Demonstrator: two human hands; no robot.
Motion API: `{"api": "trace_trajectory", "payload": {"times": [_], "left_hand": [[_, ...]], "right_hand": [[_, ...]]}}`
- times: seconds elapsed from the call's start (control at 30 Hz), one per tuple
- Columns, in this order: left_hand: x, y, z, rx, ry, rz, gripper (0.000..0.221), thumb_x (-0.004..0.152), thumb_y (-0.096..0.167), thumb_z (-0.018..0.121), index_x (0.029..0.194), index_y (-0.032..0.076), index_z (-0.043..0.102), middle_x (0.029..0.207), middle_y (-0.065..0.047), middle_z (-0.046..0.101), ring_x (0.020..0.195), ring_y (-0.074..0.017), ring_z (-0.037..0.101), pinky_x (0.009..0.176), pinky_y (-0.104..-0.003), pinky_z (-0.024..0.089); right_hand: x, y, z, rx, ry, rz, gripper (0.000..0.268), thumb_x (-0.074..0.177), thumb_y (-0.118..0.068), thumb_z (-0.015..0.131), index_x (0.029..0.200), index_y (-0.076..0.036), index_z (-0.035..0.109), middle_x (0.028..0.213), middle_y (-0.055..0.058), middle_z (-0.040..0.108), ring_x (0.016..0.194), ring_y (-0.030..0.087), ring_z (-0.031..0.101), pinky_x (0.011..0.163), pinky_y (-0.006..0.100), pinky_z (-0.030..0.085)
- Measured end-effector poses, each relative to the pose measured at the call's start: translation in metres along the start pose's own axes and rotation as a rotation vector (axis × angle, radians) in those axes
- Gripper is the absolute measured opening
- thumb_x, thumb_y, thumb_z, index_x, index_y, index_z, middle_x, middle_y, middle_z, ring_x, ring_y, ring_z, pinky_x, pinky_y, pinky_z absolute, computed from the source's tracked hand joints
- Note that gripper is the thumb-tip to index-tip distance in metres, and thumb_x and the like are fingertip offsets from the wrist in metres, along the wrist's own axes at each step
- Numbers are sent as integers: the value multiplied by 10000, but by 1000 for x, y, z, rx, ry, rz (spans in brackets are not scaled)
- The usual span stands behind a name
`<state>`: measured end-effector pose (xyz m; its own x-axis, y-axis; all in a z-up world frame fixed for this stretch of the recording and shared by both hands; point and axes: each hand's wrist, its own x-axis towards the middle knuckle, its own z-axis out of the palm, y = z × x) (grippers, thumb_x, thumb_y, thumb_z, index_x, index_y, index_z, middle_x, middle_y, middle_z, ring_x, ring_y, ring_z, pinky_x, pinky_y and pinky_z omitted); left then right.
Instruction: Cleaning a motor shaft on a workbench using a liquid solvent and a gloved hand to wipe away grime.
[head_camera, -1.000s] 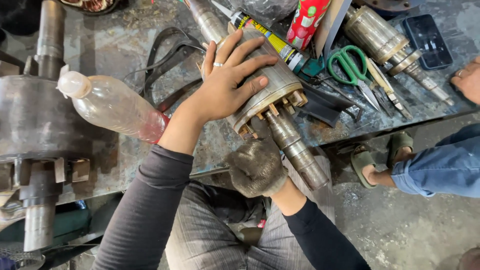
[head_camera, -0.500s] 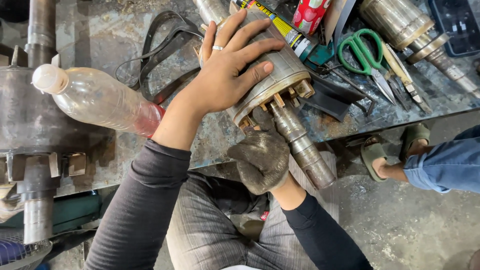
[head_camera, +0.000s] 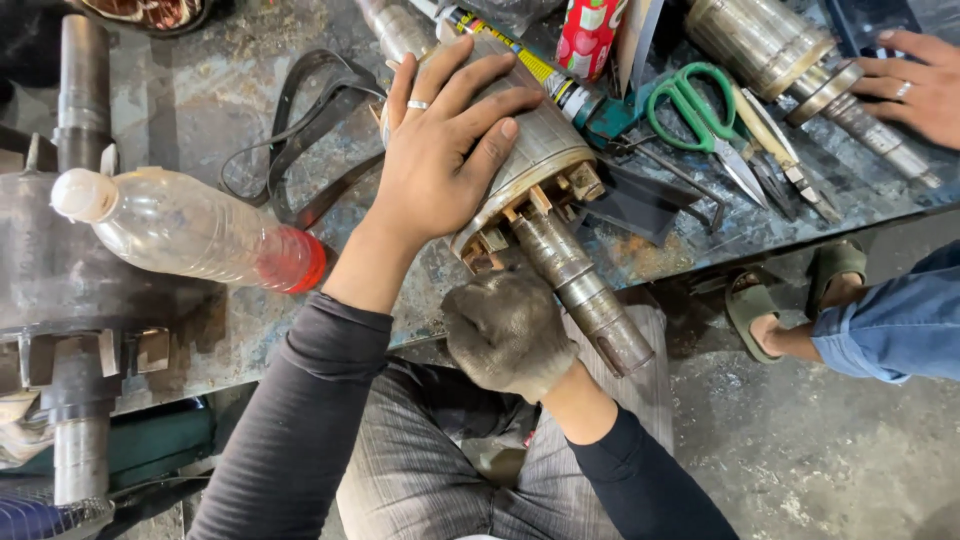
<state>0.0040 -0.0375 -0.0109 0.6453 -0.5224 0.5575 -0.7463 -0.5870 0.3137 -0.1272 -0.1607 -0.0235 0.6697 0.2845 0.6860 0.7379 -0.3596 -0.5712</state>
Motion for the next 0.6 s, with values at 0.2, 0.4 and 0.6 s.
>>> {"api": "trace_trajectory", "payload": {"times": [0.2,0.4,0.6], "left_hand": [[0,3,5,2,68,-32,505,1177,419,315,1350,251,759,1482,-44,637,1510,-330,412,1267,-593,158],[5,3,6,-8,56,-28,516,1168,415,308,1349,233,756,1475,-46,645,1501,-328,427,1273,-593,148],[7,6,4,-21,70,-28,492,1168,392,319,1340,234,752,1456,-33,652,1488,-327,438,1266,-598,158]], "right_hand": [[11,-22,-14,65,163,-65,327,917,53,516,619,6,643,467,41,442,374,179,412,847,475,566],[20,-10,-25,-198,173,-117,390,977,24,497,608,-76,418,508,42,297,435,237,276,908,483,494],[19,0,-19,-157,38,-112,389,935,-17,580,592,-100,416,507,51,351,462,232,365,1163,518,479]]}}
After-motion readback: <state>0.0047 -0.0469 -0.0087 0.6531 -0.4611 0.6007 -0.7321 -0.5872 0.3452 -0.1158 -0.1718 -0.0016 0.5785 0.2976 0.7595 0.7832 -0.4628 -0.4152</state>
